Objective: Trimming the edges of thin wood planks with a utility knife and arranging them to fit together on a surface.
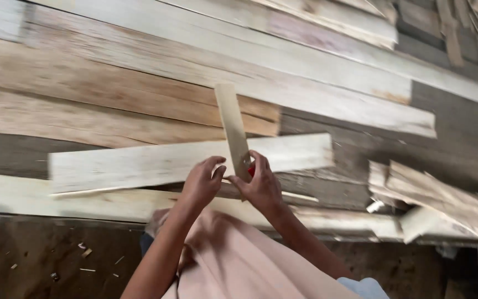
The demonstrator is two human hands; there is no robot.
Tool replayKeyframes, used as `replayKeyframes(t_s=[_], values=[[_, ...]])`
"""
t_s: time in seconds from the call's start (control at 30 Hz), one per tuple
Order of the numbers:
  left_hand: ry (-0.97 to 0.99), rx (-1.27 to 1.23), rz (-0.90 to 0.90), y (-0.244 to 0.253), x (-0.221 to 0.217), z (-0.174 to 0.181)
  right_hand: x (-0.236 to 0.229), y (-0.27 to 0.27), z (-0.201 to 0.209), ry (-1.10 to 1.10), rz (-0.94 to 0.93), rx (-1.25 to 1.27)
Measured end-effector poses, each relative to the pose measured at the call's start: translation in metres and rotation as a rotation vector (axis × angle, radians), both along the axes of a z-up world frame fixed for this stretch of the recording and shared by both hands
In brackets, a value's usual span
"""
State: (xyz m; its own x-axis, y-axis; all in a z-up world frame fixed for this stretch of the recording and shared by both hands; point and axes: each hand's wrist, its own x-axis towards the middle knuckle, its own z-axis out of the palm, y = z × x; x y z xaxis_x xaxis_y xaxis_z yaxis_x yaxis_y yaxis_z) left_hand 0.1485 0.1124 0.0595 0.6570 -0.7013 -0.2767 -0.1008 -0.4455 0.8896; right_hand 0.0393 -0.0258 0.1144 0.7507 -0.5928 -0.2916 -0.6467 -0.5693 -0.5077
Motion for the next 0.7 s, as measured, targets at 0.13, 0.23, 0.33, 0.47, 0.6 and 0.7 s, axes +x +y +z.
replayKeyframes(t_s=[0.13, 0.23, 0.33, 0.47, 0.6, 0.7], values=[[-0.374, 0.282, -0.23, -0.114, -0.066, -0.031, -0.103, -0.094, -0.019, -0.01, -0.137, -0.079], [-0.515, 0.357, -0.385, -0.172, -0.09, -0.03, -0.153, -0.14, -0.036, 0.045, -0.215, -0.154], [-0.658, 0.374, -0.408, -0.204, -0.097, -0.041, -0.177, -0.17, -0.061, 0.077, -0.246, -0.164], [-0.721, 0.343, -0.398, -0.223, -0.091, -0.066, -0.182, -0.191, -0.08, 0.109, -0.234, -0.191], [-0.759, 0.311, -0.355, -0.222, -0.102, -0.075, -0.185, -0.206, -0.09, 0.153, -0.221, -0.236], [-0.681, 0.167, -0.364, -0.245, -0.109, -0.056, -0.178, -0.225, -0.081, 0.132, -0.213, -0.24]])
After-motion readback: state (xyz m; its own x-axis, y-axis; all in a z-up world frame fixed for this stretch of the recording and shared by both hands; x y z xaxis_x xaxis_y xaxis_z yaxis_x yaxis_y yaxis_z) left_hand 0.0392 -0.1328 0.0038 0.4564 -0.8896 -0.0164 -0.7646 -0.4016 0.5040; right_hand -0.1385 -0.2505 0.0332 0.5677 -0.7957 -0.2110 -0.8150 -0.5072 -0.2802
